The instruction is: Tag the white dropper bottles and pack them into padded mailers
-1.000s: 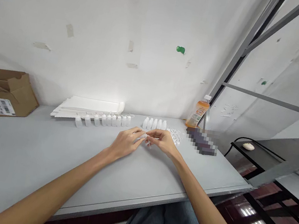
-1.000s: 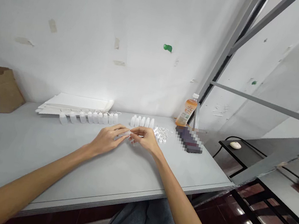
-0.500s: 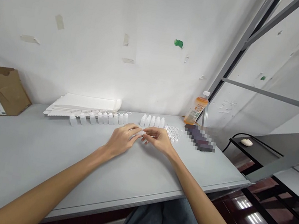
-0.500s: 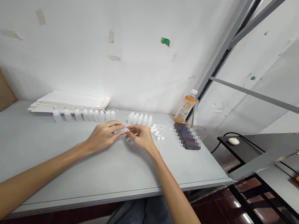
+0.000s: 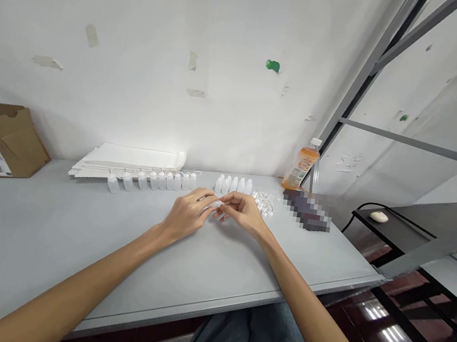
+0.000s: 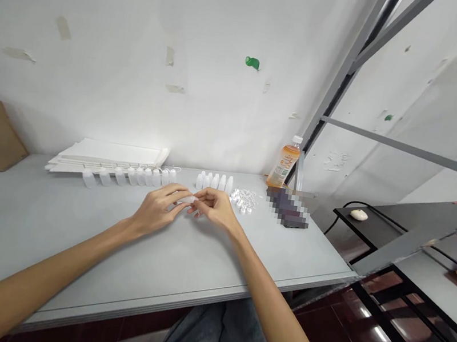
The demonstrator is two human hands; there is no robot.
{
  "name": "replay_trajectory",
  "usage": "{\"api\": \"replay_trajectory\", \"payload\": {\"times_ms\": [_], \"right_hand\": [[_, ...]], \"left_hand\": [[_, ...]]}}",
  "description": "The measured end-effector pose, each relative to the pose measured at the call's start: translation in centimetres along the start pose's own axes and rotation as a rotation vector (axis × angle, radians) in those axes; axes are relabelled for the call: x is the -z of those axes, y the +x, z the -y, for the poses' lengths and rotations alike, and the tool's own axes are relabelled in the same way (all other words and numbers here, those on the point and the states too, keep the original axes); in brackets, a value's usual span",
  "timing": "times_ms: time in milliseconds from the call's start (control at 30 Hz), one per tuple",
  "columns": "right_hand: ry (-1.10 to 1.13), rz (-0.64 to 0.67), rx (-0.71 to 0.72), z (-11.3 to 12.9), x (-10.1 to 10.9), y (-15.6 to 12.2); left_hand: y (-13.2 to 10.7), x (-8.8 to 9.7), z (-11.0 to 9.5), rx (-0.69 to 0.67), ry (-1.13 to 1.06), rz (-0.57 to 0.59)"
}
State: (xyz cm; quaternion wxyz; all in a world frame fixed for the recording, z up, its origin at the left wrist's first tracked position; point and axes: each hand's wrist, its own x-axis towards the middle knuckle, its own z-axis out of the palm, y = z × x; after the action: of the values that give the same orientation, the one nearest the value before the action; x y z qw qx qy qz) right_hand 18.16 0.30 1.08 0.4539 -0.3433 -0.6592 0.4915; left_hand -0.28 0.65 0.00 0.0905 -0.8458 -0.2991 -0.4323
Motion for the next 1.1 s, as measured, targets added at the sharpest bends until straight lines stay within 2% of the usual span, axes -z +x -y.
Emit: {"api": "replay_trajectory", "payload": {"times_ms": [333, 500, 567, 667, 767, 833, 933, 1100], "right_hand": [[-0.003, 0.027, -0.036, 0.3, 0.2, -0.1], [-0.041, 0.03, -0.053, 0.1, 0.5, 0.1], [-0.089, -0.036, -0.041, 0.1, 1.0, 0.3], [-0.314, -0.307, 0.069, 0.1, 2.7, 0.5], [-0.52, -0.593, 0.203, 0.2, 5.7, 0.2], [-0.67, -0.726, 0.234, 0.1, 7.7, -0.5], [-0.914, -0.763, 0.198, -0.2, 9.7, -1.8], [-1.17, -0.592, 0.03, -0.5, 9.3, -3.2]], "left_hand": [[-0.2, -0.1, -0.1, -0.001, -0.056, 0.027], [0.0, -0.6, 0.0, 0.272, -0.307, 0.083], [0.1, -0.7, 0.0, 0.371, -0.377, 0.098], [0.2, -0.5, 0.0, 0.491, -0.444, 0.147], [0.3, -0.2, -0.1, 0.593, -0.492, 0.222], [0.4, 0.0, -0.2, 0.622, -0.454, 0.265], [0.5, 0.0, -0.2, 0.608, -0.375, 0.282], [0.6, -0.2, -0.3, 0.611, -0.341, 0.295]]}}
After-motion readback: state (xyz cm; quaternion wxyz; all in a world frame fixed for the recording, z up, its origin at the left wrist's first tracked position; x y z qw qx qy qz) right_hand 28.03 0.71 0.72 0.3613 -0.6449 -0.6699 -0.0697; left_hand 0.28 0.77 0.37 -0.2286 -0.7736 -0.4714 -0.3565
